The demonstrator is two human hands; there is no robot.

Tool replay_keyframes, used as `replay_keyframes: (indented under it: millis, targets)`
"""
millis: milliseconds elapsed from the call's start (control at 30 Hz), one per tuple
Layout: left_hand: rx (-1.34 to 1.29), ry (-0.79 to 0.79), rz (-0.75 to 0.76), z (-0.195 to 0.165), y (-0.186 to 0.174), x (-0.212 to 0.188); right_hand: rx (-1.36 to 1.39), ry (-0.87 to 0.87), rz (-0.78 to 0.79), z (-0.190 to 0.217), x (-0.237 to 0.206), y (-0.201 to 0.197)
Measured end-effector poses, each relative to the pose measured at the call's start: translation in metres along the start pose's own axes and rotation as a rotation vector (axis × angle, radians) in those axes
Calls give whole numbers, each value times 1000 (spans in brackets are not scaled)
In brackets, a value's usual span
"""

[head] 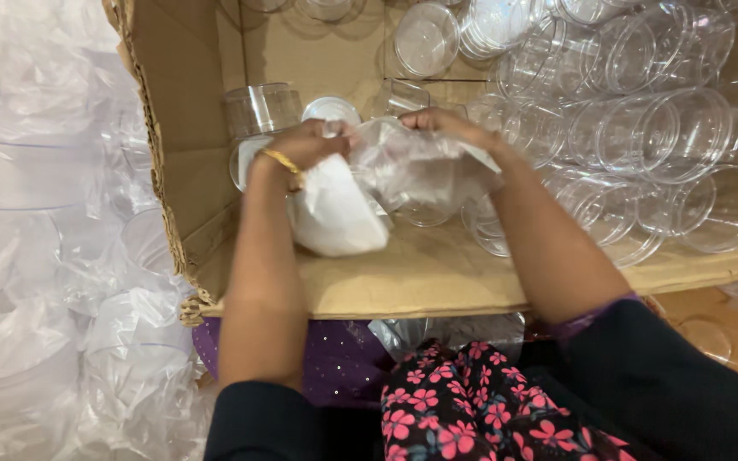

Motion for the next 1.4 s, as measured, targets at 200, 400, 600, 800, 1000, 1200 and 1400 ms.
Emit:
replay_keyframes:
  millis: [200, 400, 600, 800, 1000, 1200, 1400]
  targets:
    - [396, -136, -125, 28, 35, 29, -863, -20, -458, -27, 29, 7]
    - [345, -193, -137, 37, 42, 28, -467, 115, -407, -46, 33, 14]
    - [277, 10, -263, 11, 37, 24, 373, -127, -500, -25, 34, 5]
    - [-154, 469, -535, -24, 19, 7, 156, -256, -801, -4, 29, 10]
    - [-728, 356, -474, 5, 32, 29, 158, -350, -806, -33, 45, 11]
    - [-662, 137, -565, 24, 25, 38, -570, -495, -886, -34, 35, 19]
    - [146, -345, -615, 29, 23, 30, -991, -236, -798, -37, 41, 27]
Point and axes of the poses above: each hand's wrist, its own x-axis towards the middle knuckle, its own y-axis out of the palm, z = x × y, the point moved 3 cm from there along x, towards the middle knuckle, and after that the axes turned 5 degrees about -x, right-handed, at the moved point
